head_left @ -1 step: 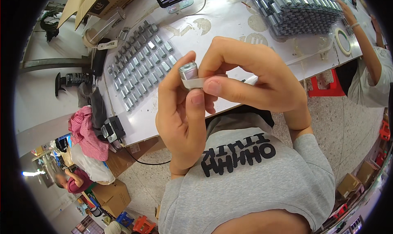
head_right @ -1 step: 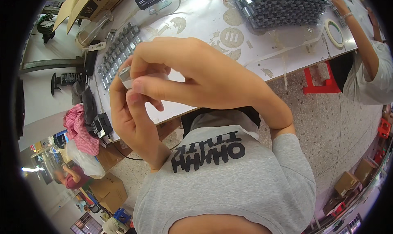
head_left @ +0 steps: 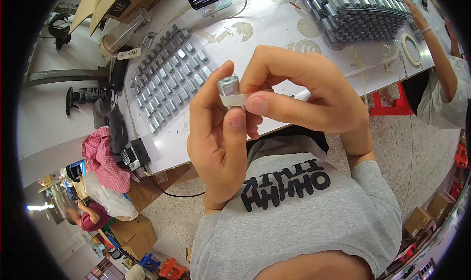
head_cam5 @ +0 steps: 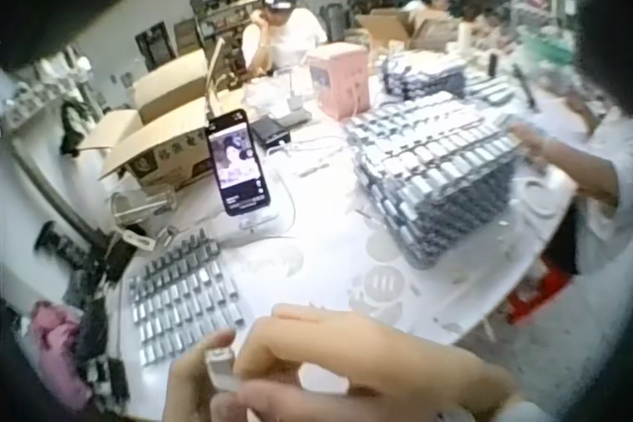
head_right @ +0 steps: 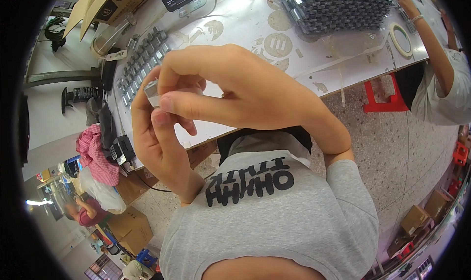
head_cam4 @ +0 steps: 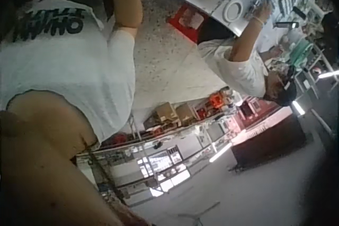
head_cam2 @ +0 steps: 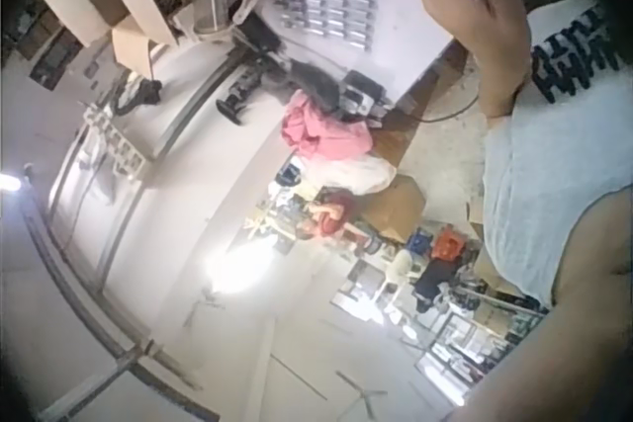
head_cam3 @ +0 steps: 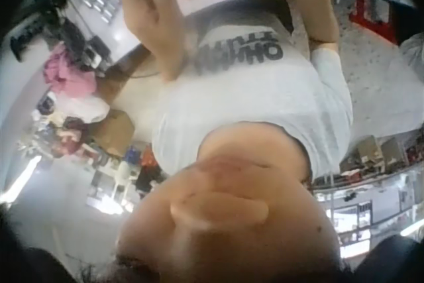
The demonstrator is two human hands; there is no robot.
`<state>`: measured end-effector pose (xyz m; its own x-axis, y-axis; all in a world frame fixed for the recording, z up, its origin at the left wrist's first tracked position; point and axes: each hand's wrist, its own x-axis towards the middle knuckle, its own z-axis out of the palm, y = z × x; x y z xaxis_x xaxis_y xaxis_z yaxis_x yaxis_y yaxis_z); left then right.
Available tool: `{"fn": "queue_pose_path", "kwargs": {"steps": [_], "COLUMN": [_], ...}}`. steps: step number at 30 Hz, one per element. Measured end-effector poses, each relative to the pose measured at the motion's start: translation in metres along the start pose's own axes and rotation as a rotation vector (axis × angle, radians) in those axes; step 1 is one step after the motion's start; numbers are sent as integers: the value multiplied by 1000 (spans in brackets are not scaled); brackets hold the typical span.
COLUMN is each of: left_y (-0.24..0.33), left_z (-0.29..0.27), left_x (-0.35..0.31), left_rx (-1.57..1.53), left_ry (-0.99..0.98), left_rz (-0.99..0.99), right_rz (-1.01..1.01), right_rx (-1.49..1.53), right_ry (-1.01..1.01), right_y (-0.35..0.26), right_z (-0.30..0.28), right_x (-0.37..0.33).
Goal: The person repeatedly picks up small silver cylindrical components from a table and wraps them with a strip of white tape. They handle the components one at a time, wrapping the tape around the body of each cylinder before placing it back on the table. The process is repetitive and involves manual dexterity with small objects.
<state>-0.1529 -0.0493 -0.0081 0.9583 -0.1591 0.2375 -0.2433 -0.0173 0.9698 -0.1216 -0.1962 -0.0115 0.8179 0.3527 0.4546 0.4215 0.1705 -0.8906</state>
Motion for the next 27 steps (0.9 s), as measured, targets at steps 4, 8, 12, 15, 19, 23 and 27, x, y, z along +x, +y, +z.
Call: {"fn": "queue_pose_path", "kwargs": {"steps": [4, 8, 12, 15, 19, 23, 27], "left_y": [-1, -1, -2, -3, -6, -9, -11], "left_z": [1, 2, 1, 4, 4, 5, 5], "left_x": [-3, -2, -4, -3, -3, -3, -3], "left_rx": [-134, -249, -243, -242, -211, -171, -154], "left_ry": [-20, -28, -1, 33, 41, 78, 113], "left_rz": [-10, -9, -20, -18, -8, 13, 25], "right_rz": [120, 233, 242, 207, 176, 172, 175], "right_rx": [151, 188, 71, 16, -113, -266, -154], "right_ry": [-80, -116, -71, -11, 41, 54, 62], "right_y": [-11, -18, -17, -17, -15, -20, -16], "right_z": [-5, -8, -5, 1, 4, 3, 4], "right_x": [1, 1, 1, -1, -3, -3, -3]}}
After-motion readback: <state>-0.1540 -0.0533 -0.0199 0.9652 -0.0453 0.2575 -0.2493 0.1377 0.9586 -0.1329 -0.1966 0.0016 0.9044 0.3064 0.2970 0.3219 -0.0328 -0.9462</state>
